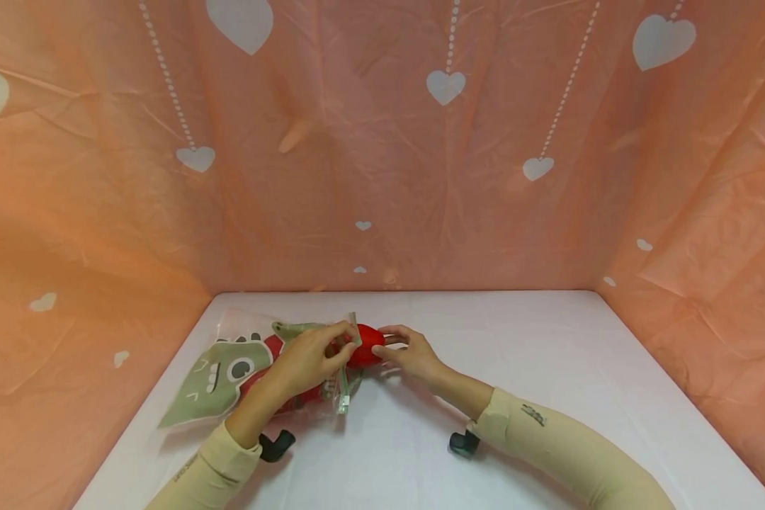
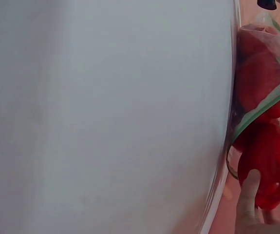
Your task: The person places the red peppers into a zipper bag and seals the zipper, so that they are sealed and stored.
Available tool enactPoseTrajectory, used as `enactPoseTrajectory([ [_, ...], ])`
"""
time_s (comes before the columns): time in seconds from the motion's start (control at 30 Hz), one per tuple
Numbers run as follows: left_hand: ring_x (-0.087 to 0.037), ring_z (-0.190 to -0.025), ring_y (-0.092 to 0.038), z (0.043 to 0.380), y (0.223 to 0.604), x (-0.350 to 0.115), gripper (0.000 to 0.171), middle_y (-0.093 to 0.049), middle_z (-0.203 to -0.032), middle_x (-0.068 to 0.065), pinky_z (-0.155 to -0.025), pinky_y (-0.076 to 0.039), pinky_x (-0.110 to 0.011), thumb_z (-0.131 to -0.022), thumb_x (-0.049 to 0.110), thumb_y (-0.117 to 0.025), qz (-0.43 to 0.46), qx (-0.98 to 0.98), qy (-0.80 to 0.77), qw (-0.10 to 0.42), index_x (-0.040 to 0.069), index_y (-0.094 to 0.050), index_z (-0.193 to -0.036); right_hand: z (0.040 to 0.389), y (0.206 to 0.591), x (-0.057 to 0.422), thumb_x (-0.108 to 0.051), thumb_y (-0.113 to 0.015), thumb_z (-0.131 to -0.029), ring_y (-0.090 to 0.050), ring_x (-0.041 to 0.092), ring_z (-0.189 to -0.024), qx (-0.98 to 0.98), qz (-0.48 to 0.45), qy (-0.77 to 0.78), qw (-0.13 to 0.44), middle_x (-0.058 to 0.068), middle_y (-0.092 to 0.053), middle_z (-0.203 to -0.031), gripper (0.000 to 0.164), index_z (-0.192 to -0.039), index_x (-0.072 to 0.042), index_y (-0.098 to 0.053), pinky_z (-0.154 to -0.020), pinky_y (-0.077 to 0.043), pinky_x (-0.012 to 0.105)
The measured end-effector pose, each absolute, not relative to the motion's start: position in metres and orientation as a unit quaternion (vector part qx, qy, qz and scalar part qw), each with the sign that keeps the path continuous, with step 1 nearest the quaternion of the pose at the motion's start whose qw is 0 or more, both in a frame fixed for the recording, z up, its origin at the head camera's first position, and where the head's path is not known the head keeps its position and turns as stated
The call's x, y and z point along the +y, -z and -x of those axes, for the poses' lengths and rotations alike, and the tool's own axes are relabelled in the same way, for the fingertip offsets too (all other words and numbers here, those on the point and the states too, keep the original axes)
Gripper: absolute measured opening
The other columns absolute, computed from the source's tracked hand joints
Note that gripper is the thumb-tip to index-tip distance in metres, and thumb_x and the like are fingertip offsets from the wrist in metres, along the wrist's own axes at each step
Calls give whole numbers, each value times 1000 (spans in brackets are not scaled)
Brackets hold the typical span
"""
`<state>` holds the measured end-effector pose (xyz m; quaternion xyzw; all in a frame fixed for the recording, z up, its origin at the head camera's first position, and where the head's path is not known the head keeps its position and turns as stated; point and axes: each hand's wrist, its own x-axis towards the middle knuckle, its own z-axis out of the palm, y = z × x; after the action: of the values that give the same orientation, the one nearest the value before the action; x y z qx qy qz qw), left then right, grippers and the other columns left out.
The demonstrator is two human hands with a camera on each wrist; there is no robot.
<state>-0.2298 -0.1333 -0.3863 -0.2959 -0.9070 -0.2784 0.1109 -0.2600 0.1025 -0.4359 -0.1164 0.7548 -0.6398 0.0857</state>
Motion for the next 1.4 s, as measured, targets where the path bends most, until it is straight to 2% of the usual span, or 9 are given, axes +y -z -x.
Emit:
enactPoseTrajectory([
  [0.23, -7, -72, -61, 227, 383, -138, 9, -72, -89, 9, -65, -53, -30, -102, 20, -72, 269, -912, 290, 111, 22, -69, -111, 259, 436, 102, -6, -77, -97, -78, 39, -88, 768, 112, 625, 83, 27, -66, -130, 47, -140, 4, -61, -79, -65, 43],
  [0.53, -9, -70, -56, 226, 380, -142, 7, -70, -87, 7, -65, -51, -31, -102, 17, -70, 240, -917, 302, 105, 17, -69, -109, 246, 435, 109, -8, -76, -97, -74, 24, -74, 766, 99, 622, 127, 23, -67, -123, 47, -139, 6, -59, -69, -64, 37],
  [0.7, -9, -69, -56, 226, 382, -138, 8, -70, -86, 6, -66, -51, -28, -101, 13, -71, 247, -913, 311, 96, 12, -69, -109, 241, 436, 108, -6, -76, -96, -75, 25, -73, 752, 96, 636, 142, 22, -68, -120, 46, -137, 8, -59, -70, -65, 40],
  [0.97, -9, -68, -56, 225, 384, -128, 8, -69, -83, 6, -63, -53, -25, -100, 13, -73, 252, -918, 292, 97, 15, -67, -105, 238, 439, 100, -6, -78, -95, -75, 24, -75, 746, 90, 640, 161, 21, -69, -116, 44, -132, 9, -60, -74, -65, 39],
  [1.2, -8, -65, -52, 224, 384, -127, 7, -65, -80, 10, -58, -45, -26, -100, 15, -73, 257, -919, 282, 101, 17, -67, -103, 237, 439, 92, -7, -78, -95, -75, 25, -87, 753, 102, 634, 145, 22, -69, -116, 43, -130, 10, -61, -79, -65, 38],
  [1.4, -9, -66, -53, 222, 382, -127, 8, -65, -81, 10, -59, -46, -27, -100, 15, -73, 256, -921, 278, 100, 18, -67, -102, 239, 439, 87, -6, -78, -95, -75, 25, -83, 755, 93, 636, 131, 20, -68, -112, 41, -128, 11, -61, -78, -65, 38],
])
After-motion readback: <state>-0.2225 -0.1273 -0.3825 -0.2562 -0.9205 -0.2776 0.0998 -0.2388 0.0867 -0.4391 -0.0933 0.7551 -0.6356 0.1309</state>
